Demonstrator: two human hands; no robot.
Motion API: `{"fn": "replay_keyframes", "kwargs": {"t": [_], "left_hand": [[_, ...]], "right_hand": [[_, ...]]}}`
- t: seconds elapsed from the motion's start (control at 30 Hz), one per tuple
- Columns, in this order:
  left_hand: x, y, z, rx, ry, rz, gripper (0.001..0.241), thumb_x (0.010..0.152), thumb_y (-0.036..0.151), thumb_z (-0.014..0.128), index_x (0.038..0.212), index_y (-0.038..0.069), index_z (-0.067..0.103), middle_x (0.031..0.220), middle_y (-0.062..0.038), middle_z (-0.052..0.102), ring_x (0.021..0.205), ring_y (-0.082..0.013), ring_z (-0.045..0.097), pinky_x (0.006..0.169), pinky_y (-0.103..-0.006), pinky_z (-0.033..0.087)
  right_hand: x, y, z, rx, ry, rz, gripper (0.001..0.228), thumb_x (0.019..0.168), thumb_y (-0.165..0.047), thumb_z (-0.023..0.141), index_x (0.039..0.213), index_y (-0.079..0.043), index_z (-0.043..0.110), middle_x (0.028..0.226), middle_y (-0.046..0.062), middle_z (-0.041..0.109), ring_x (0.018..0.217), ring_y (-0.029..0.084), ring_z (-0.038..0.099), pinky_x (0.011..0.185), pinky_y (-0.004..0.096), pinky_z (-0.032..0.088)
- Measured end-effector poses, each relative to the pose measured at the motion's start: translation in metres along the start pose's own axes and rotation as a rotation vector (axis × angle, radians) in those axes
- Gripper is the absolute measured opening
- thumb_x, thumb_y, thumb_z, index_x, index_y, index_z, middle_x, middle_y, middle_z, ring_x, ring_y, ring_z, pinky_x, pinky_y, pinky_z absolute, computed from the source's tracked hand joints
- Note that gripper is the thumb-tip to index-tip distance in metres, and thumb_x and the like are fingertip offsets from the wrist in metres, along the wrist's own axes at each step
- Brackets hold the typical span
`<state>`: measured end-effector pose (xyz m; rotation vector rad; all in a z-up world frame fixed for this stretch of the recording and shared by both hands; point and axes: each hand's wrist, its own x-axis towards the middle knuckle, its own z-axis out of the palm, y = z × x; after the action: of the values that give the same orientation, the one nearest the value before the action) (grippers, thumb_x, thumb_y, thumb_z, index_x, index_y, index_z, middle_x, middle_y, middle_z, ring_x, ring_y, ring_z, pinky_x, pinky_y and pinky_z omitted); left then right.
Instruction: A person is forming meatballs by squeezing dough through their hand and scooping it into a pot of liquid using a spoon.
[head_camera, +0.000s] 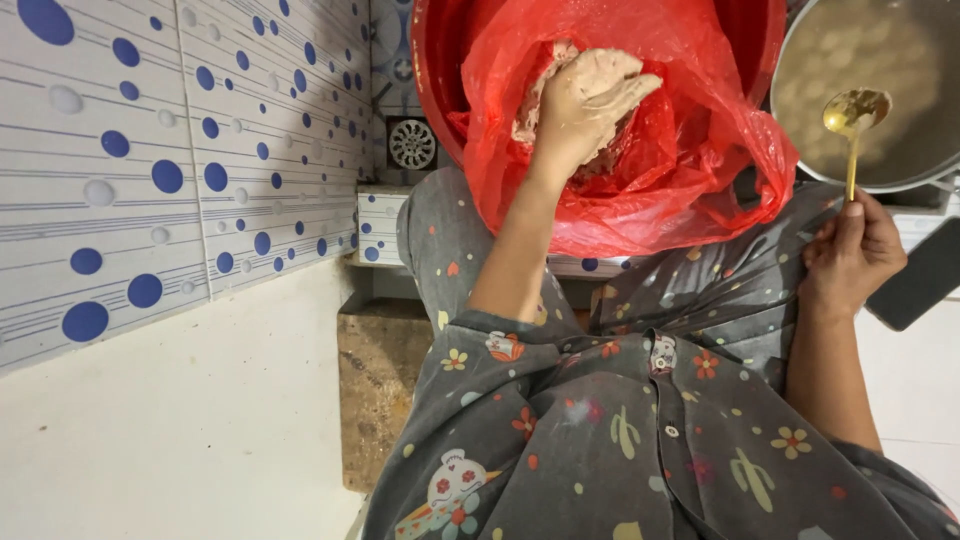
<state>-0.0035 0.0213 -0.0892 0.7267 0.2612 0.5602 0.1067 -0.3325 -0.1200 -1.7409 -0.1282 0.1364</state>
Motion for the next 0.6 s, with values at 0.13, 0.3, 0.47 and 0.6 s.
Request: {"fn": "replay_keyframes", "kwargs": {"t": [0.13,0.3,0.47,0.6], "left_hand": [[-0.002,0.013,0.014,0.402,0.178,-0.025,0.044,0.072,-0.004,0.088,0.112,-0.005,0.069,0.109,-0.02,0.076,0.102,-0.0285,0.075,0.094,-0.0349,0.064],[0.005,0.004,0.004,0.757,0.296,0.01,0.047,0.062,0.024,0.097,0.098,0.009,0.07,0.1,-0.006,0.075,0.096,-0.0204,0.072,0.089,-0.0303,0.062],[0.019,-0.017,-0.01,0.611,0.241,-0.002,0.02,0.072,0.0,0.088,0.086,-0.001,0.074,0.083,-0.016,0.079,0.083,-0.0253,0.08,0.078,-0.0337,0.071],[0.014,0.005,0.001,0.463,0.069,0.011,0.026,0.073,0.005,0.091,0.094,0.003,0.076,0.092,-0.017,0.083,0.093,-0.0255,0.082,0.086,-0.0374,0.069]], "right_hand": [[0.0,-0.003,0.003,0.027,0.019,0.047,0.025,0.117,-0.024,0.062,0.133,-0.006,0.069,0.077,0.007,0.053,0.054,0.007,0.042,0.041,0.021,0.032],[0.001,-0.001,0.003,0.023,0.046,0.067,0.021,0.118,-0.022,0.062,0.131,-0.008,0.07,0.075,0.006,0.053,0.054,0.007,0.042,0.041,0.021,0.033],[0.0,-0.001,0.003,0.023,0.031,0.045,0.022,0.117,-0.022,0.064,0.131,-0.006,0.07,0.089,0.007,0.061,0.061,0.006,0.049,0.042,0.022,0.034],[-0.001,-0.004,0.003,0.008,0.01,0.018,0.024,0.119,-0.023,0.063,0.133,-0.004,0.07,0.091,0.009,0.063,0.061,0.008,0.048,0.042,0.022,0.034]]}}
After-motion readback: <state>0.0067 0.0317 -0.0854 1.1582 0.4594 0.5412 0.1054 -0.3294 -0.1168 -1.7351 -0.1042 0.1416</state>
